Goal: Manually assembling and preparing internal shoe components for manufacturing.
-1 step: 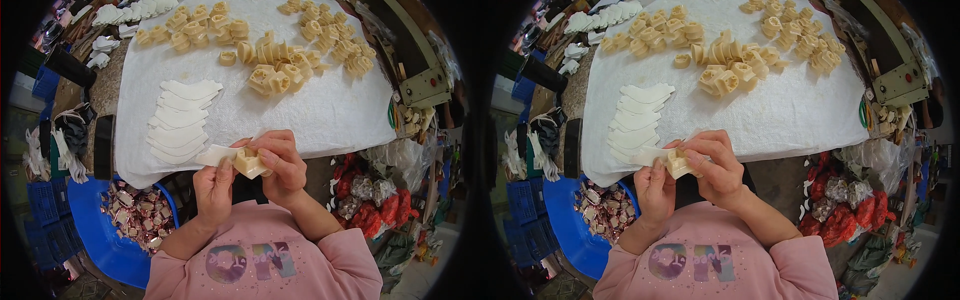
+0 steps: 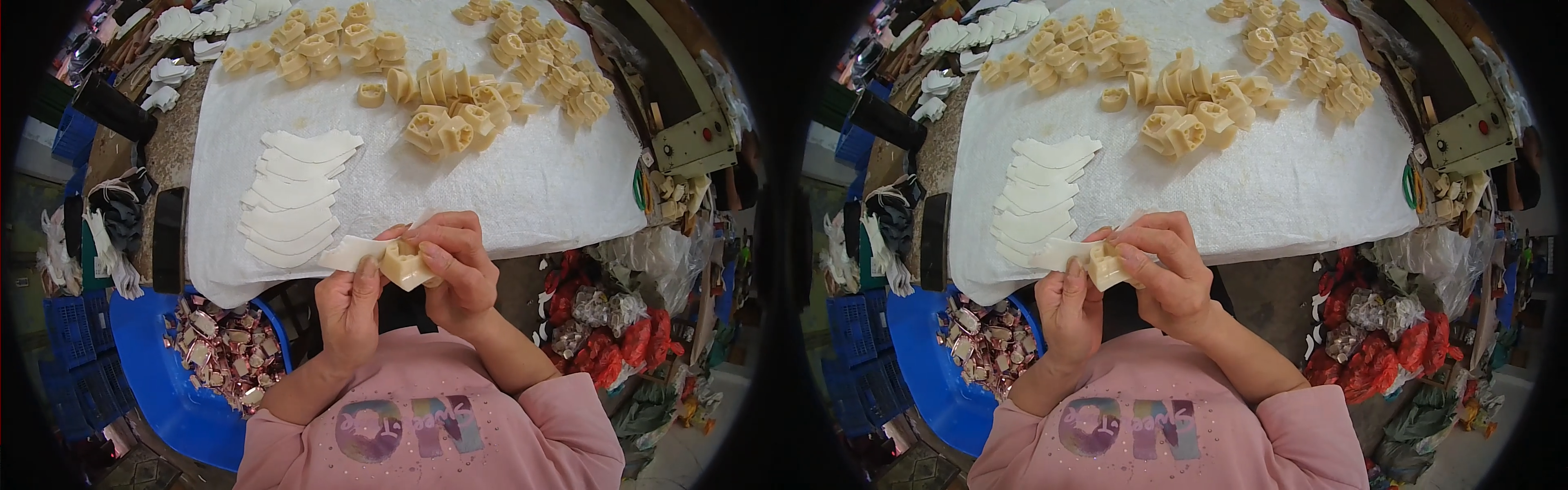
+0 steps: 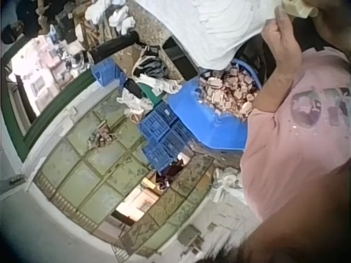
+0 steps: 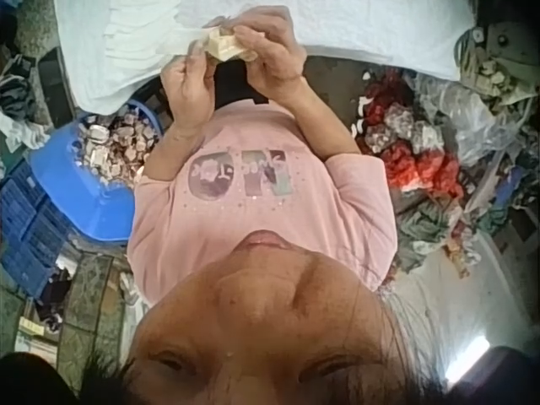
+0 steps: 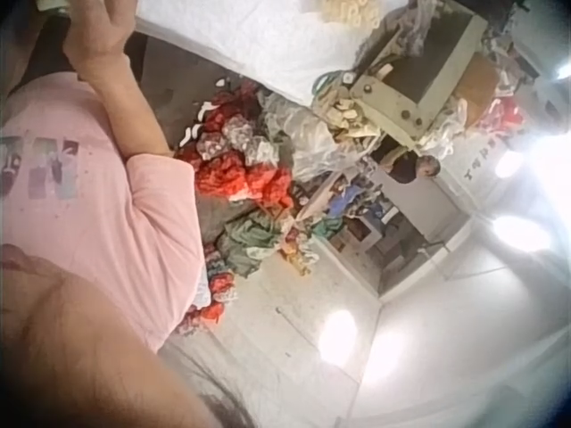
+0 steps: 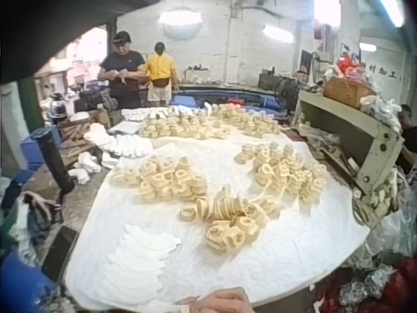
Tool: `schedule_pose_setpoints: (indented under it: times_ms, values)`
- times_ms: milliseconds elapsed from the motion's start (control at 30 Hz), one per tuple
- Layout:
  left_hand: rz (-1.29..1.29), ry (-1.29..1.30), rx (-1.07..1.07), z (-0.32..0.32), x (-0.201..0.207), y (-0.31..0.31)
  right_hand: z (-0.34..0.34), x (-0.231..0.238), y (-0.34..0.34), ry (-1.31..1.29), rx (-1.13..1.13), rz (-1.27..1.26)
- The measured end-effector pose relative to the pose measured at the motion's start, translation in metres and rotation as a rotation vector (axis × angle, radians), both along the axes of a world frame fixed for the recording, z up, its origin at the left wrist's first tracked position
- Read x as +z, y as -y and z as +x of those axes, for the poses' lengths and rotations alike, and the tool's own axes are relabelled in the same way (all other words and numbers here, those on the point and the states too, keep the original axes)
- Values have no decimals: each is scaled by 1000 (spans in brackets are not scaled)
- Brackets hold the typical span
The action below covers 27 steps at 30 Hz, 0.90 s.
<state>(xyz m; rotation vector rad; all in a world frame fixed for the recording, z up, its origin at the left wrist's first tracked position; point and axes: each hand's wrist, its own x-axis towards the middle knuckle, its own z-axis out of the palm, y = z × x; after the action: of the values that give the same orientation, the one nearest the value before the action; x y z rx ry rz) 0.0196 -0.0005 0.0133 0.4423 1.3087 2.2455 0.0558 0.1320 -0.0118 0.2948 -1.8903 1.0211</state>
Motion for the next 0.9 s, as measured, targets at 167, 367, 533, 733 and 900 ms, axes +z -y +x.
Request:
schedule_pose_setpoints:
  times_ms: [167, 367, 533, 733, 900]
  values:
    - [-105, -106, 49, -2, -7, -2, -5, 2, -5, 22, -126, 172]
    - [-290, -319, 53, -15, -5, 4, -8, 1, -13, 54, -139, 201]
    - [-420, -425, 258, -20, -1, 6, 2, 27, -11, 208, -162, 367]
    - [-546, -466, 174, -16, -2, 5, 6, 34, -10, 548, -154, 507]
    - [-585, -564, 179, -14, -10, -1, 7, 29, -10, 538, -106, 504]
